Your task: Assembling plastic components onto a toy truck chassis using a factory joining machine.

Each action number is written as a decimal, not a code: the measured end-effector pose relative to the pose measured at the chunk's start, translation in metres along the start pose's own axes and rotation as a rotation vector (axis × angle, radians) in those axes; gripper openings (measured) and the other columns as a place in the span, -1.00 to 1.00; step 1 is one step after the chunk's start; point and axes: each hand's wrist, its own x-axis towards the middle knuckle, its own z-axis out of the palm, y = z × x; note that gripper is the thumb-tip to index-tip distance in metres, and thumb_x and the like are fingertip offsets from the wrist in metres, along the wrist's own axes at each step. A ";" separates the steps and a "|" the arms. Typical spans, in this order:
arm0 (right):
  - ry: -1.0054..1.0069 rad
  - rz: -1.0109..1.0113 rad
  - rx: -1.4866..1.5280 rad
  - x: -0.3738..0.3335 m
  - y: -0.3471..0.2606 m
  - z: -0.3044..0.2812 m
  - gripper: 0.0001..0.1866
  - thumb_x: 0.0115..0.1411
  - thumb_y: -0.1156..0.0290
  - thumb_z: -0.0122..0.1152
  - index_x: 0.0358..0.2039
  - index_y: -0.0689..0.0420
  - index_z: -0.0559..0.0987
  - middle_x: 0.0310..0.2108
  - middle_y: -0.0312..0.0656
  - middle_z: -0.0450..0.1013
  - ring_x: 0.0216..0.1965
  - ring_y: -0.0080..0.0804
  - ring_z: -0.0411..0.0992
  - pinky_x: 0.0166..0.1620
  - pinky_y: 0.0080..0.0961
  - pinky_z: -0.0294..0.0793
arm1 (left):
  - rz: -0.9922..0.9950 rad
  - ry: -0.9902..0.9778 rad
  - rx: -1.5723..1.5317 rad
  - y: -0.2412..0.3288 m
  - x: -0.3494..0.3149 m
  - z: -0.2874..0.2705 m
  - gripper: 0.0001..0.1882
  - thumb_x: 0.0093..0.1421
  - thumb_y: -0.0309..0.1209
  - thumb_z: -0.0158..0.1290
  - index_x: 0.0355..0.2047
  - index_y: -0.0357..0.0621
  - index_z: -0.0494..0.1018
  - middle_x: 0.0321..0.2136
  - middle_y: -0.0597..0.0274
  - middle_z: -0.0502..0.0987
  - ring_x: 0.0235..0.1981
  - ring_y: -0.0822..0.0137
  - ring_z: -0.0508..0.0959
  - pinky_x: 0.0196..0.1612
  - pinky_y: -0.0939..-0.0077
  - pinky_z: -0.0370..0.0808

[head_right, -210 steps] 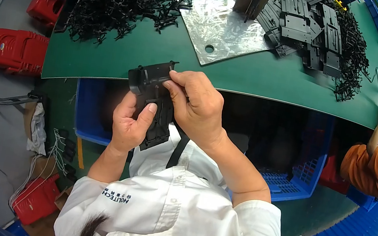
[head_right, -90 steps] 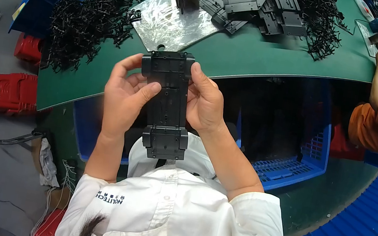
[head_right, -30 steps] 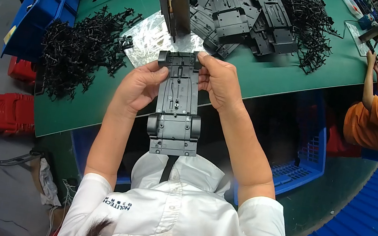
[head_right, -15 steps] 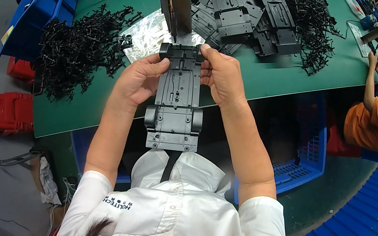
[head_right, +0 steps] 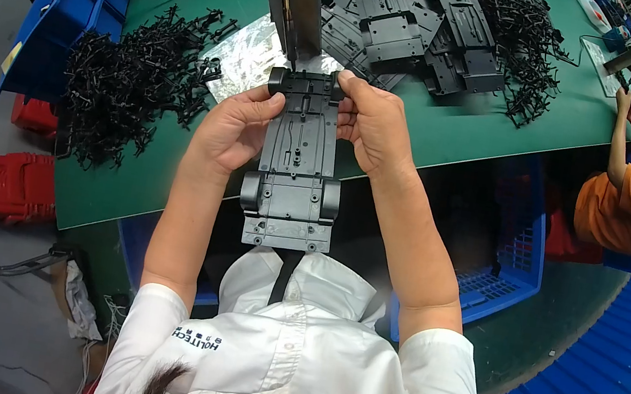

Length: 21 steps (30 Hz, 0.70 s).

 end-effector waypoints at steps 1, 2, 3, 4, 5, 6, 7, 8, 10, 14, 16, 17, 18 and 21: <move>0.003 0.004 -0.006 0.000 -0.001 0.000 -0.74 0.10 0.24 0.13 -0.55 0.18 0.49 -0.65 -0.32 0.36 -0.68 -0.61 0.33 -0.61 -0.70 0.37 | 0.001 0.001 0.000 0.001 0.000 0.000 -0.74 0.11 -0.53 0.01 -0.18 -0.38 0.36 -0.32 0.19 0.49 -0.33 0.43 0.53 -0.23 0.63 0.53; 0.006 0.008 -0.012 -0.001 -0.001 0.000 -0.74 0.10 0.24 0.13 -0.55 0.18 0.49 -0.65 -0.32 0.36 -0.68 -0.61 0.33 -0.61 -0.70 0.38 | -0.003 0.000 0.003 0.001 0.000 0.000 -0.74 0.11 -0.54 0.01 -0.18 -0.38 0.36 -0.32 0.19 0.49 -0.33 0.44 0.53 -0.23 0.64 0.53; 0.005 0.008 -0.012 -0.001 -0.002 0.001 -0.74 0.10 0.24 0.13 -0.55 0.18 0.49 -0.65 -0.32 0.36 -0.68 -0.61 0.33 -0.61 -0.70 0.38 | -0.007 0.000 0.005 0.002 0.000 0.000 -0.74 0.11 -0.54 0.02 -0.18 -0.38 0.36 -0.32 0.20 0.49 -0.33 0.44 0.53 -0.24 0.65 0.53; 0.003 0.007 -0.009 -0.001 -0.002 0.001 -0.74 0.10 0.24 0.13 -0.55 0.18 0.49 -0.65 -0.32 0.36 -0.68 -0.61 0.33 -0.61 -0.70 0.38 | -0.007 0.000 0.005 0.002 0.000 0.000 -0.74 0.11 -0.54 0.02 -0.18 -0.38 0.36 -0.32 0.20 0.49 -0.33 0.44 0.53 -0.24 0.65 0.53; 0.001 0.005 -0.006 -0.001 -0.003 0.002 -0.74 0.10 0.24 0.13 -0.55 0.18 0.49 -0.65 -0.32 0.36 -0.68 -0.61 0.33 -0.61 -0.69 0.38 | -0.004 0.004 0.007 0.001 0.000 0.000 -0.74 0.11 -0.54 0.02 -0.18 -0.37 0.36 -0.32 0.21 0.49 -0.33 0.45 0.53 -0.24 0.65 0.53; 0.001 0.005 -0.006 -0.002 -0.004 0.002 -0.74 0.10 0.24 0.13 -0.55 0.18 0.49 -0.65 -0.32 0.36 -0.68 -0.61 0.33 -0.61 -0.69 0.38 | -0.002 0.009 0.008 0.001 0.001 0.000 -0.74 0.11 -0.54 0.02 -0.18 -0.37 0.36 -0.32 0.21 0.49 -0.33 0.46 0.53 -0.24 0.66 0.53; 0.002 0.017 0.018 -0.003 -0.005 0.003 -0.80 0.09 0.29 0.15 -0.54 0.15 0.50 -0.65 -0.36 0.37 -0.66 -0.66 0.32 -0.58 -0.75 0.35 | -0.001 0.009 0.008 0.001 0.001 -0.001 -0.74 0.11 -0.54 0.02 -0.18 -0.37 0.36 -0.32 0.21 0.49 -0.33 0.46 0.53 -0.24 0.66 0.53; 0.003 0.028 0.042 -0.004 -0.005 0.004 -0.85 0.09 0.34 0.17 -0.53 0.12 0.51 -0.64 -0.39 0.37 -0.63 -0.71 0.31 -0.54 -0.80 0.33 | 0.000 0.016 0.008 0.001 0.001 -0.001 -0.74 0.11 -0.54 0.02 -0.18 -0.36 0.36 -0.32 0.22 0.49 -0.34 0.47 0.53 -0.25 0.66 0.53; -0.001 0.031 0.040 -0.004 -0.006 0.005 -0.85 0.09 0.34 0.17 -0.53 0.12 0.52 -0.64 -0.39 0.38 -0.63 -0.71 0.31 -0.53 -0.80 0.33 | 0.001 0.023 0.007 0.001 0.001 -0.001 -0.74 0.11 -0.54 0.02 -0.18 -0.36 0.36 -0.33 0.22 0.49 -0.34 0.47 0.53 -0.25 0.67 0.53; 0.023 0.001 -0.005 0.001 -0.002 0.002 -0.76 0.09 0.25 0.15 -0.57 0.15 0.48 -0.66 -0.35 0.34 -0.68 -0.63 0.31 -0.62 -0.70 0.34 | -0.004 0.015 0.002 0.001 0.002 -0.001 -0.76 0.11 -0.55 0.02 -0.19 -0.35 0.37 -0.34 0.23 0.49 -0.34 0.47 0.53 -0.25 0.68 0.53; 0.028 0.001 -0.006 0.004 0.000 0.000 -0.76 0.09 0.24 0.15 -0.57 0.14 0.48 -0.66 -0.35 0.34 -0.69 -0.63 0.30 -0.62 -0.71 0.32 | -0.006 0.013 -0.001 0.002 0.003 -0.001 -0.77 0.11 -0.55 0.01 -0.20 -0.35 0.37 -0.34 0.23 0.49 -0.34 0.47 0.53 -0.26 0.68 0.53; 0.033 0.000 -0.007 0.004 0.001 -0.001 -0.76 0.08 0.24 0.16 -0.58 0.13 0.47 -0.67 -0.35 0.34 -0.69 -0.63 0.29 -0.62 -0.71 0.30 | -0.009 0.015 0.002 0.002 0.003 -0.001 -0.77 0.11 -0.55 0.01 -0.20 -0.35 0.37 -0.34 0.23 0.49 -0.34 0.47 0.53 -0.26 0.68 0.53; 0.033 0.001 -0.007 0.005 0.001 -0.001 -0.76 0.08 0.24 0.16 -0.58 0.13 0.47 -0.67 -0.35 0.34 -0.69 -0.63 0.29 -0.62 -0.71 0.30 | -0.011 0.017 0.004 0.002 0.003 -0.001 -0.78 0.11 -0.55 0.02 -0.21 -0.35 0.38 -0.34 0.23 0.49 -0.34 0.47 0.53 -0.26 0.68 0.53; 0.028 -0.002 0.003 0.004 0.000 0.000 -0.76 0.08 0.25 0.16 -0.58 0.12 0.47 -0.66 -0.36 0.34 -0.69 -0.64 0.29 -0.61 -0.71 0.30 | -0.008 0.022 0.005 0.002 0.005 -0.002 -0.78 0.11 -0.54 0.02 -0.21 -0.35 0.38 -0.34 0.23 0.49 -0.34 0.46 0.53 -0.26 0.67 0.54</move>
